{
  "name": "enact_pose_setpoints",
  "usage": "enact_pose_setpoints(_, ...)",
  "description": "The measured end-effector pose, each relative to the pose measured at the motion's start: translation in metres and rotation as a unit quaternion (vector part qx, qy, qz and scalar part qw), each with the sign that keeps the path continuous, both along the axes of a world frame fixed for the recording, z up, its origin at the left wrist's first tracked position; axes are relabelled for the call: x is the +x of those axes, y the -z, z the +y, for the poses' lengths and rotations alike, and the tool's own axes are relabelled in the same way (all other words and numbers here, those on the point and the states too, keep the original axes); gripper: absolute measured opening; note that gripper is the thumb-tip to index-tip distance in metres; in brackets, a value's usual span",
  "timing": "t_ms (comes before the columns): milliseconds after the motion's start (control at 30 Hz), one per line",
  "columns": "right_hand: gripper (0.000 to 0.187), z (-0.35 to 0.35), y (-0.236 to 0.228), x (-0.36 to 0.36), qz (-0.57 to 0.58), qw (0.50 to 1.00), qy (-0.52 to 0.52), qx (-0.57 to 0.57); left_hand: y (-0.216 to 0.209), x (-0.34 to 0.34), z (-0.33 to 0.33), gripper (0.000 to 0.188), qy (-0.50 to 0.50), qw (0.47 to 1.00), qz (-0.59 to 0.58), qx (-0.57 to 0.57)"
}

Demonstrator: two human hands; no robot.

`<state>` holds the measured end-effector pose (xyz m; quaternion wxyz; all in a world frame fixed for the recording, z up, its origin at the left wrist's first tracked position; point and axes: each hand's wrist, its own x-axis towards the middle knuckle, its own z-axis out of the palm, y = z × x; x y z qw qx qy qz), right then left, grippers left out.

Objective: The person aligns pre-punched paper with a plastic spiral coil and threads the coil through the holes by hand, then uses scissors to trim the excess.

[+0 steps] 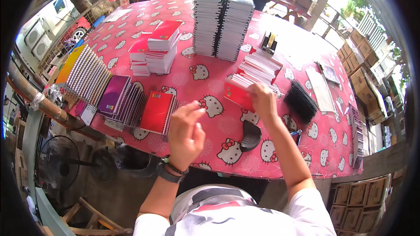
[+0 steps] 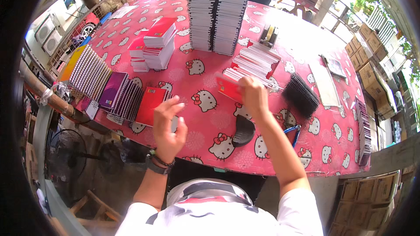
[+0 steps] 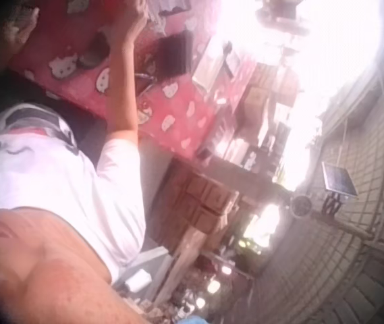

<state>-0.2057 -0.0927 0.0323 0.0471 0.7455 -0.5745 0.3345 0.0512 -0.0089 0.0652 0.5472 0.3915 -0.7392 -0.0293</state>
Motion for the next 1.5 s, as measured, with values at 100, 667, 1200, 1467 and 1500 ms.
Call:
enact_pose_setpoints(100,0.023,0.045,-0.015,0.046,-0.094,0.983,-0.145,0.065,0.005,-0.025,0.005,0.041,-0.011,0.996,-0.093,-0.002)
enact_pose_setpoints(667,0.028,0.116,0.040,-0.032,-0.241,0.964,0.051,0.097,0.048,-0.033,0.019,0.026,0.114,0.961,-0.217,0.126)
enact_pose_setpoints(1200,0.045,0.121,0.036,-0.133,-0.125,0.878,0.371,0.275,0.060,-0.045,0.017,0.026,0.126,0.970,-0.177,0.113)
enact_pose_setpoints(1467,0.028,0.174,0.012,-0.145,-0.114,0.878,0.364,0.290,0.057,-0.042,0.016,0.032,0.141,0.969,-0.173,0.106)
enact_pose_setpoints(1500,0.026,0.176,0.016,-0.147,-0.053,0.892,0.355,0.276,0.056,-0.044,0.014,0.033,0.143,0.969,-0.171,0.107)
